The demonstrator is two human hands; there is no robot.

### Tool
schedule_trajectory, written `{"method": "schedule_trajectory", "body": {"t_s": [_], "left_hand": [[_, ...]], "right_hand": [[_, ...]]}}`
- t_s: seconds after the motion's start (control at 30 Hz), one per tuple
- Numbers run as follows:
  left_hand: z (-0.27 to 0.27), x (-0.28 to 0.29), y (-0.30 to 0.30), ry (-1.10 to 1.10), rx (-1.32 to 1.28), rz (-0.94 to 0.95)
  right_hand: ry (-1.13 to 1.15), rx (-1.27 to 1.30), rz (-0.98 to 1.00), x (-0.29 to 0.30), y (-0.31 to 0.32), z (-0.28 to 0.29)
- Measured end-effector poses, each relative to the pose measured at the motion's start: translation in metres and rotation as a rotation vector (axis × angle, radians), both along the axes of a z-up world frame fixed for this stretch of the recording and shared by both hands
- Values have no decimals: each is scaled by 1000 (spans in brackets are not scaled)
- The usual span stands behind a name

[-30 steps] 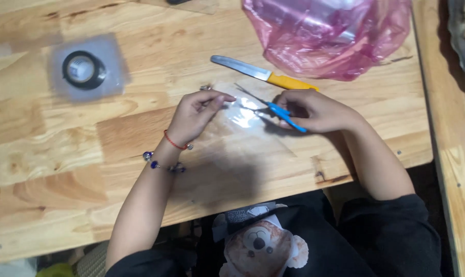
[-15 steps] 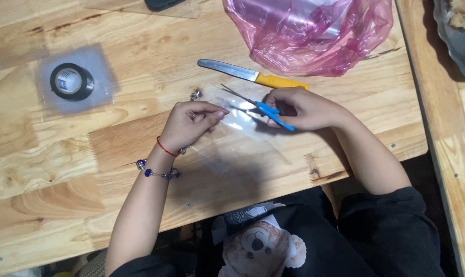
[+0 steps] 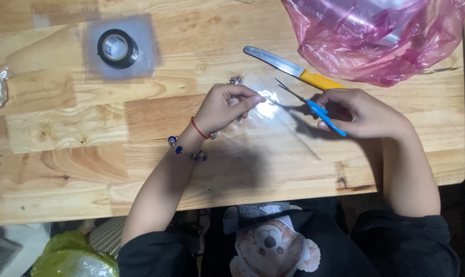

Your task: Cutting clear plastic sheets into smaller pieces using a utility knife and scissors on a wooden table.

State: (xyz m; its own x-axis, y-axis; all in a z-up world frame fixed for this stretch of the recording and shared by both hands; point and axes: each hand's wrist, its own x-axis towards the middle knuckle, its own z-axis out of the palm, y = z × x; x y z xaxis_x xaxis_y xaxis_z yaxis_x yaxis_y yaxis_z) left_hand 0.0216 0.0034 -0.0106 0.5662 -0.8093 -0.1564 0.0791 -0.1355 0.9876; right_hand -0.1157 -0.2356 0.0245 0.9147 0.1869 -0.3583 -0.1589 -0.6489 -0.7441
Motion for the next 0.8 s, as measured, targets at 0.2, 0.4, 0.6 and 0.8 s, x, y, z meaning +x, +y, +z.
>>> {"method": "schedule_trajectory", "body": {"t_s": [0.2,0.4,0.6,0.8], "left_hand": [[2,2,2,38,-14,21],[-2,2,2,7,-36,-2],[2,0,1,2,27,-5],[-5,1,2,-16,-16,-77]], "right_hand": [[-18,10,-14,-3,-2,2],[2,1,-1,3,11,2],[-99,19,-10,4,17,-5],[-141,12,-31,4,18,-8]]}}
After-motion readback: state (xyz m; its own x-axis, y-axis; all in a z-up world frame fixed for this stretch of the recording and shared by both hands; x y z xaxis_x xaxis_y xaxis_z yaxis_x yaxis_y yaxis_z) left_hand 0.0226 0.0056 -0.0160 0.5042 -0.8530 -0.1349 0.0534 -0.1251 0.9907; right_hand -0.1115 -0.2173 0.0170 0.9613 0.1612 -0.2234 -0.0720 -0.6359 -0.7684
